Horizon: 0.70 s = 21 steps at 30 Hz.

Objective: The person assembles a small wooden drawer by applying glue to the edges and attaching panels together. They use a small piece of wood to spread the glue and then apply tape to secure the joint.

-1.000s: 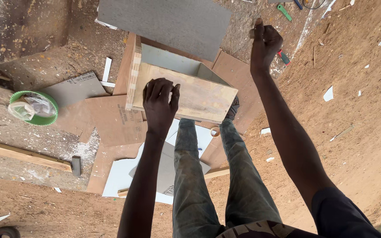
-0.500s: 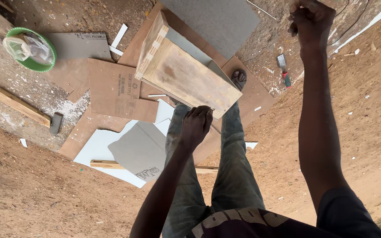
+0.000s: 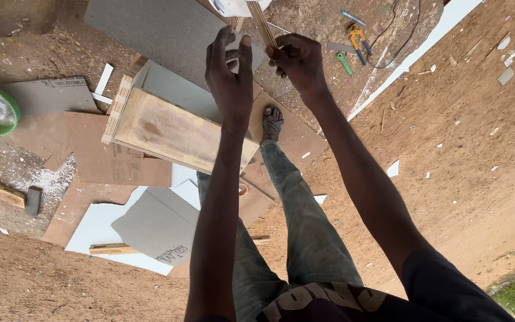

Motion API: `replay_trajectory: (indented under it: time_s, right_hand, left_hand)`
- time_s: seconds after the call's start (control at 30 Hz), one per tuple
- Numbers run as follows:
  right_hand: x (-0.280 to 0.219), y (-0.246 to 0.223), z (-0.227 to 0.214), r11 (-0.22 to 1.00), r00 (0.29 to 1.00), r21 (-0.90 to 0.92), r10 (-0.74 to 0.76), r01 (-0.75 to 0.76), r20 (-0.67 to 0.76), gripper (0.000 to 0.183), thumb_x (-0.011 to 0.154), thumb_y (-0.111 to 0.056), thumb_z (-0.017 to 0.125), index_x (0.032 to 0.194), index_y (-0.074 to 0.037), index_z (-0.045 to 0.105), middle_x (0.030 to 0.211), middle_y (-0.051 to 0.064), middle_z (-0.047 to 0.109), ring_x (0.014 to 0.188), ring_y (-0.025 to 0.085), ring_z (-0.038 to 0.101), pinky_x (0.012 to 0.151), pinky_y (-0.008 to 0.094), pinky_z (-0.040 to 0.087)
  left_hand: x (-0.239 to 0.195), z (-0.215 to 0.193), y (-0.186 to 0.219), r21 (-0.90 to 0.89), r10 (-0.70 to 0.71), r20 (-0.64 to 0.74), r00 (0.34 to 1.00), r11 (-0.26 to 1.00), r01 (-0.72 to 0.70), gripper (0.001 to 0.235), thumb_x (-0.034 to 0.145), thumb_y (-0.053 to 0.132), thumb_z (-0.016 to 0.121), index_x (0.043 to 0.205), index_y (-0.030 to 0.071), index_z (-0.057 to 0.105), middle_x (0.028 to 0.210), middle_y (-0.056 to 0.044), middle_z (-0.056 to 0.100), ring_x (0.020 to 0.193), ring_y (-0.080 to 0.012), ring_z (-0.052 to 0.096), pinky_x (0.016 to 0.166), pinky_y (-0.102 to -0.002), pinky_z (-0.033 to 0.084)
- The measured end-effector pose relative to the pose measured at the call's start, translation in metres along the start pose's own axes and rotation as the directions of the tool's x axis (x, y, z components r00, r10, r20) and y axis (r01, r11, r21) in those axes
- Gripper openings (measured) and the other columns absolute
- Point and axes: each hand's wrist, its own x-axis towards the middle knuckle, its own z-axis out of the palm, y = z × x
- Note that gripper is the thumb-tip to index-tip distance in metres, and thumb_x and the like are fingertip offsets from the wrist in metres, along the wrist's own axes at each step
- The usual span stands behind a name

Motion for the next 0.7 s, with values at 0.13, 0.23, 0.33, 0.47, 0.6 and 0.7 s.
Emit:
replay_trajectory:
  time_s: [0.13,0.23,0.33,0.47,0.6,0.7]
  right_hand:
    - [-0.007,0.001,0.008,0.987,0.998,0.150,0.058,-0.062,0.034,0.016,0.098,-0.010,0.074,0.111,-0.001,0.073,0.087,0.004,0.076,0.075,0.008,0.071,0.061,0.023,0.055]
    - [0.007,0.000,0.002,0.993,0.992,0.005,-0.114,0.115,-0.060,0.017,0.101,-0.011,0.070,0.115,-0.001,0.075,0.095,0.003,0.076,0.082,0.007,0.072,0.066,0.023,0.057]
    - [0.040,-0.015,0.000,0.951,0.936,-0.154,-0.296,0.270,-0.189,0.016,0.102,-0.013,0.075,0.112,-0.001,0.076,0.093,0.003,0.076,0.079,0.007,0.069,0.066,0.024,0.055]
    - [0.067,-0.038,0.001,0.895,0.900,-0.105,-0.436,0.433,-0.005,0.024,0.098,-0.013,0.082,0.112,0.003,0.071,0.092,0.006,0.074,0.077,0.008,0.071,0.065,0.025,0.052]
    - [0.068,-0.040,0.015,0.856,0.865,-0.173,-0.501,0.487,-0.043,0.032,0.093,-0.012,0.087,0.115,0.005,0.070,0.097,0.008,0.074,0.079,0.009,0.068,0.064,0.024,0.055]
    - [0.066,-0.038,0.022,0.961,0.955,0.058,-0.260,0.270,-0.141,0.021,0.096,-0.007,0.087,0.110,0.005,0.078,0.089,0.006,0.076,0.079,0.009,0.066,0.070,0.026,0.052]
  left_hand:
    - [0.025,0.029,-0.009,-0.014,-0.139,0.010,0.990,0.990,0.139,0.036,0.103,0.030,0.068,0.117,-0.003,0.069,0.098,-0.014,0.072,0.083,-0.0180,0.073,0.067,-0.032,0.058]
    - [0.020,0.038,-0.030,-0.232,-0.272,0.121,0.955,0.927,0.294,0.030,0.103,0.024,0.072,0.110,-0.005,0.074,0.087,-0.010,0.074,0.078,-0.0129,0.069,0.068,-0.029,0.054]
    - [0.015,0.043,-0.041,-0.475,-0.235,0.096,0.967,0.843,0.252,0.028,0.105,0.019,0.073,0.117,-0.006,0.075,0.095,-0.006,0.075,0.083,-0.0086,0.065,0.071,-0.026,0.054]
    - [-0.004,0.041,-0.028,-0.582,-0.382,0.118,0.917,0.721,0.375,0.029,0.102,0.018,0.070,0.121,-0.004,0.070,0.094,-0.006,0.074,0.077,-0.0118,0.071,0.066,-0.029,0.062]
    - [-0.003,0.049,-0.015,-0.612,-0.329,0.114,0.938,0.720,0.327,0.031,0.102,0.017,0.070,0.124,-0.005,0.069,0.095,-0.006,0.073,0.076,-0.0125,0.070,0.065,-0.030,0.062]
    - [-0.005,0.052,-0.016,-0.599,-0.323,0.090,0.942,0.738,0.310,0.030,0.103,0.016,0.069,0.125,-0.004,0.069,0.094,-0.006,0.072,0.078,-0.0124,0.071,0.068,-0.030,0.064]
